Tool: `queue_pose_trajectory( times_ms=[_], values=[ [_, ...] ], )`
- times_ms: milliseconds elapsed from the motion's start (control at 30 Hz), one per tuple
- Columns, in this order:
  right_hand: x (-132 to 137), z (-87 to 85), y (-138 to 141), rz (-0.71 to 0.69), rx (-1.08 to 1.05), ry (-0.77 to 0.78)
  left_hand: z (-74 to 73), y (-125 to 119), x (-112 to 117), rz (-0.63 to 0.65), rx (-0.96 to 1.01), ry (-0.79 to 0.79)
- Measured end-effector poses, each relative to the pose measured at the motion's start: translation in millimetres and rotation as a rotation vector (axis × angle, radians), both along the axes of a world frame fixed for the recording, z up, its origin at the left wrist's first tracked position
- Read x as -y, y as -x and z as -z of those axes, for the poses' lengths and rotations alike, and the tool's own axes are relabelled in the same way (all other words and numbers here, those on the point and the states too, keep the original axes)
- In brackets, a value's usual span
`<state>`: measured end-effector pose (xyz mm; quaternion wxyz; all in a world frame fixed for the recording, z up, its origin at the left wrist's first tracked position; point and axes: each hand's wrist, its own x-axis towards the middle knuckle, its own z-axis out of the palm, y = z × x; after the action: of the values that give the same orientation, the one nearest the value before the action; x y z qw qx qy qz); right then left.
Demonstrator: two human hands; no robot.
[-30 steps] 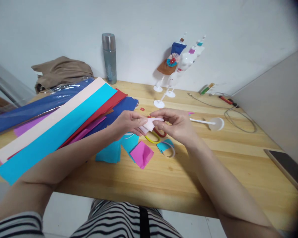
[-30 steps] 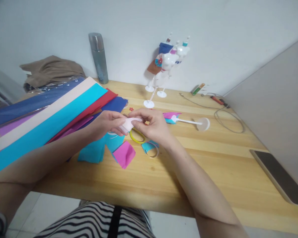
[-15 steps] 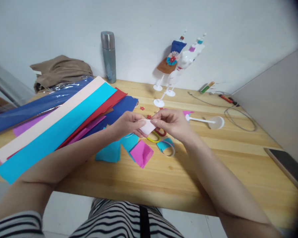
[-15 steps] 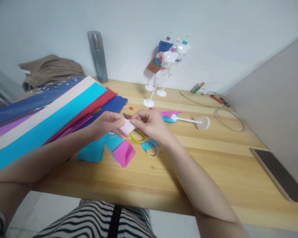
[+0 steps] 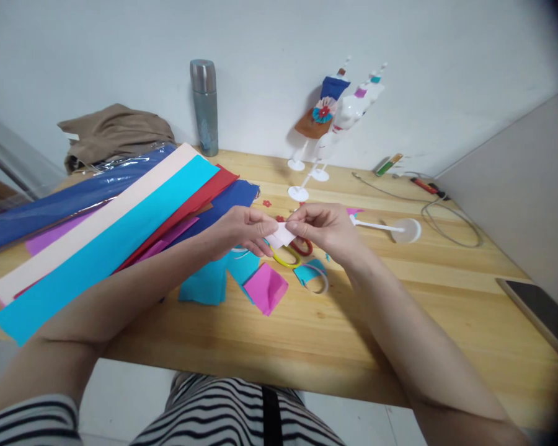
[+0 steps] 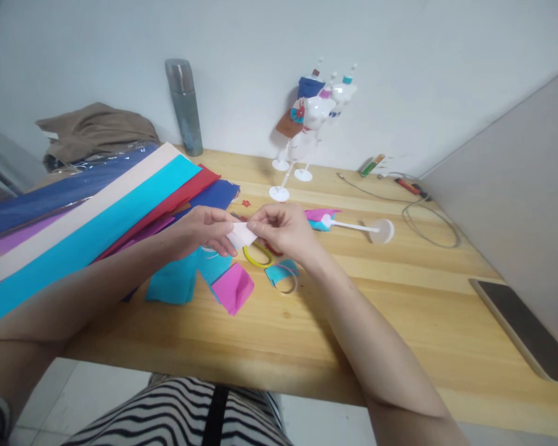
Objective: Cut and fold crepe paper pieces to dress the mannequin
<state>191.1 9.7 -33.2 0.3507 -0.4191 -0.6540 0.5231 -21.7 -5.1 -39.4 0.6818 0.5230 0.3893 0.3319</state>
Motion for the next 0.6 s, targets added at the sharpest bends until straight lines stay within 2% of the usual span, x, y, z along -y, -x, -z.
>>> queue_pose_trajectory(
  times_ms=[200,433,600],
  values=[
    [2.2,-1.4,2.3,-0.010,0.038,-0.025,-4.7,-3.1,0.6,-0.072,-0.087,-0.058],
    [1.9,-2.5,2.3,-0.021,0.064,-0.029,-1.3,0.1,-3.0,-0.040,-0.066,-0.012],
    [4.4,-0.2,7.2,0.002,0.069,-0.055,-1.0,-1.7,-1.2,-0.140,-0.087,-0.063]
  ],
)
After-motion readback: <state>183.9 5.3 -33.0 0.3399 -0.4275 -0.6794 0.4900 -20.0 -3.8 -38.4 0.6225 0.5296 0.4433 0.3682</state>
